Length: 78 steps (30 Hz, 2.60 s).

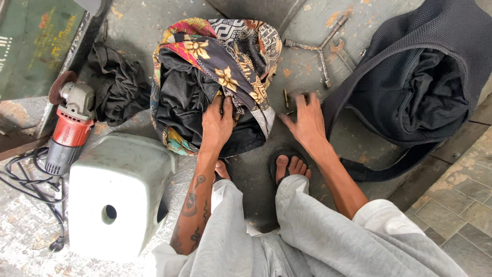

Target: The person rummages through two bags, removes a small metal part, and places it on a workbench among other mechanical components. They then pick up and examine the part closely.

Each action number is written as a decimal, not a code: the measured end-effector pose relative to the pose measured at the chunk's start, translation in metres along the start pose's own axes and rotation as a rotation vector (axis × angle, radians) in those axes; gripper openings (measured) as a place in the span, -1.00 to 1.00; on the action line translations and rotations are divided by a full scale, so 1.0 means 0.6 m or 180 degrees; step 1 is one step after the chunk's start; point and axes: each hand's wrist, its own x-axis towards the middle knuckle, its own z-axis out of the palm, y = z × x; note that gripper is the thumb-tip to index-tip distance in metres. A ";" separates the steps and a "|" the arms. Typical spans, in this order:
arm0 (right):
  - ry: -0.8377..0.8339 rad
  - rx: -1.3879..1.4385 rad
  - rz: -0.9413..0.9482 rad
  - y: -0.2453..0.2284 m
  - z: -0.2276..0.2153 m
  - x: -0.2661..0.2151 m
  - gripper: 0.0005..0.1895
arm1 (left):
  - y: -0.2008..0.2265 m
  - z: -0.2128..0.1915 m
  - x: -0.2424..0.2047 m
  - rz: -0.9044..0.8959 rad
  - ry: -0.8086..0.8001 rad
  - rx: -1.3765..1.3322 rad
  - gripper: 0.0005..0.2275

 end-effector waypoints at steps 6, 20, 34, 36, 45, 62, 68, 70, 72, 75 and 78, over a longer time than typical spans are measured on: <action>0.0231 -0.0109 -0.0513 0.053 0.043 -0.012 -0.65 | 0.003 -0.002 -0.001 -0.0053 -0.0052 0.0031 -0.64; 0.0239 -0.0394 -0.0087 -0.043 0.061 0.016 -0.67 | 0.076 0.014 -0.036 0.0477 0.0484 0.0371 -0.76; 0.0559 -0.0987 -0.0268 -0.051 0.071 -0.002 -0.76 | 0.057 0.016 -0.021 0.0425 0.0111 -0.0053 -0.70; 0.0532 -0.1082 -0.0229 -0.033 0.085 -0.003 -0.74 | 0.050 0.022 -0.020 0.0403 0.0125 -0.0082 -0.70; 0.0235 -0.0873 -0.0045 -0.043 0.078 0.002 -0.78 | 0.048 0.033 -0.019 0.0129 0.0137 -0.0018 -0.69; 0.0398 0.0571 -0.0519 0.009 0.089 0.000 -0.54 | 0.131 -0.011 -0.016 0.0163 0.0254 -0.1011 -0.82; 0.1228 0.0367 -0.0562 -0.043 -0.003 0.147 -0.86 | 0.130 -0.002 0.022 0.0121 -0.0150 -0.2241 -0.66; 0.1297 0.0442 -0.0725 -0.033 0.000 0.228 -0.86 | 0.132 -0.004 0.053 -0.0003 -0.0371 -0.2585 -0.67; 0.1362 0.0524 -0.0882 -0.027 0.001 0.289 -0.87 | 0.126 -0.002 0.080 -0.0127 -0.0597 -0.2921 -0.66; 0.1381 0.0108 -0.0947 -0.043 0.002 0.336 -0.86 | 0.106 0.003 0.109 -0.0591 -0.0771 -0.3123 -0.69; 0.1271 -0.0194 -0.0530 -0.068 0.000 0.345 -0.83 | 0.109 0.000 0.122 -0.0878 -0.0812 -0.3511 -0.71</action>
